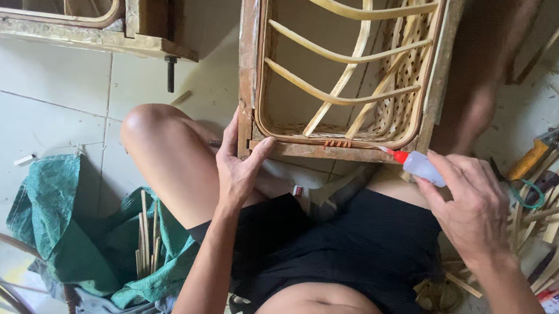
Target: The person sits on the floor and repairs a rectangular woven basket. They apply glue to the basket's frame, press the edges, and use pliers and a knife to trim and adjust the woven material.
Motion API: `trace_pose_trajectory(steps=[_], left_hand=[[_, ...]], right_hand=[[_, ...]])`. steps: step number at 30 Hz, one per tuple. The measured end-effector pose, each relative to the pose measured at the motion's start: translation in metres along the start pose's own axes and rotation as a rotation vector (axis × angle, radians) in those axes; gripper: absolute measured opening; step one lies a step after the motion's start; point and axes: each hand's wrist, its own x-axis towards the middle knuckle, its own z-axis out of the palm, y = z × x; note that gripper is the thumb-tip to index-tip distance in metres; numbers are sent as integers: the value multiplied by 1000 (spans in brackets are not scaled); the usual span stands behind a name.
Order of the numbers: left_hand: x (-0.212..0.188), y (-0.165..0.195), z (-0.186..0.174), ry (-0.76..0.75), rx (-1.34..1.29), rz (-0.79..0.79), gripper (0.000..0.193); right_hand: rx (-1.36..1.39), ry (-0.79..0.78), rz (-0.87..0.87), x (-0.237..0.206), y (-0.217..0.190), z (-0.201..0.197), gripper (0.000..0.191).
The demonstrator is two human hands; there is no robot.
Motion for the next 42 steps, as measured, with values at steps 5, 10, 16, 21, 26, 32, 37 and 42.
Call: trace_pose_trajectory(steps=[5,10,16,21,26,32,37,42], left_hand=[[0,1,0,1,-2,-18,76],[1,1,-2,-18,-62,-28,78],[3,-4,-3,-24,-91,-16,79],[3,-10,-3,-22,-159,-1,81],[5,-13,-6,-37,-36,72,83],[6,-12,-11,-72,-108,25,87],[7,-11,-12,-64,-48,21,88],[9,-14,-13,-56,-65,21,89]], right_hand=[[-79,-45,-75,3,3,-4,45],[-22,-16,-86,9,-2,-5,44],[-70,-61,-134,20,-11,-4,40],[-48,-36,-154,24,-19,-3,41],[-61,-75,-212,35,-28,3,39],[-8,-62,-197,42,-37,4,39],[-48,-116,-242,51,-45,12,38],[5,-105,-239,56,-51,11,39]])
